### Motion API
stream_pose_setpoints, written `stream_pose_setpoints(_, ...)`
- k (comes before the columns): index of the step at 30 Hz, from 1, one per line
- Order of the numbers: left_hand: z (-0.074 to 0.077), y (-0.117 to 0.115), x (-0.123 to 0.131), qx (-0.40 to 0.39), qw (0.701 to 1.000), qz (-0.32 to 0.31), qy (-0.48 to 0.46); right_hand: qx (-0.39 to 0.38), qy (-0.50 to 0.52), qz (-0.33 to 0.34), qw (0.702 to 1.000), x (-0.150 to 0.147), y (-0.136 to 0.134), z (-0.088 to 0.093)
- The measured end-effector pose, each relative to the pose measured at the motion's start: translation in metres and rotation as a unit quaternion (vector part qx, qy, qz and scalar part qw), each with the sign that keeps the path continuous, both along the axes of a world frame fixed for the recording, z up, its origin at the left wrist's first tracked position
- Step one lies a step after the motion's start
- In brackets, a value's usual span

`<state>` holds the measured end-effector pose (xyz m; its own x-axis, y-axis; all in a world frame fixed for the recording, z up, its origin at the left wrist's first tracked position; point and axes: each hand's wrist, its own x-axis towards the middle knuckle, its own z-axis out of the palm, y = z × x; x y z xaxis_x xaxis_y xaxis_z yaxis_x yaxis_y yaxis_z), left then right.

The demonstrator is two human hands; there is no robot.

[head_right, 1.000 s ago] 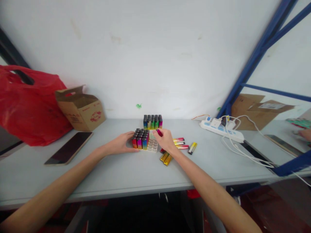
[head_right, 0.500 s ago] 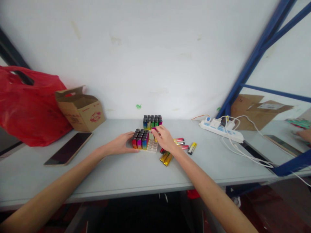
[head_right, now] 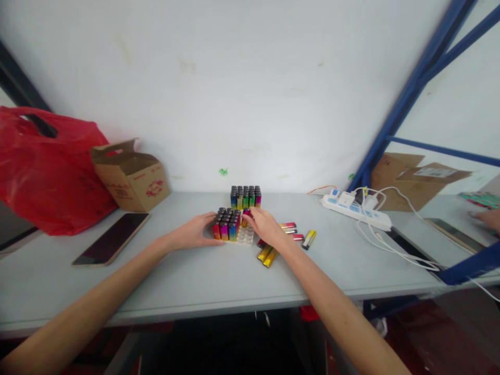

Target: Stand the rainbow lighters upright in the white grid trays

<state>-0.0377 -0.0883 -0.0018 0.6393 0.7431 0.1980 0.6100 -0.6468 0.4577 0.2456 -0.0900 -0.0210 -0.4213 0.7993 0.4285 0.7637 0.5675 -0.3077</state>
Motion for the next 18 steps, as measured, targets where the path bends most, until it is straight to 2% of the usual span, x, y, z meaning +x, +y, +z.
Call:
stream_pose_setpoints(5,-0.001,0.000,0.000,0.003,1.000,0.001,0.003,0.001,-0.030,0.033,0.999,0.001,-0.002,-0.001)
stream_pose_setpoints(9,0.000,-0.001,0.000,-0.002,1.000,-0.006,-0.011,-0.003,0.023,0.065,0.998,0.013,-0.005,0.011)
stream_pose_setpoints(14,0.000,-0.001,0.000,-0.002,1.000,-0.009,-0.013,-0.041,0.058,0.020,0.997,0.069,-0.003,0.032)
stream_pose_setpoints(18,0.002,-0.001,0.000,0.007,1.000,-0.005,-0.002,-0.168,0.046,-0.021,0.985,0.119,0.004,0.035)
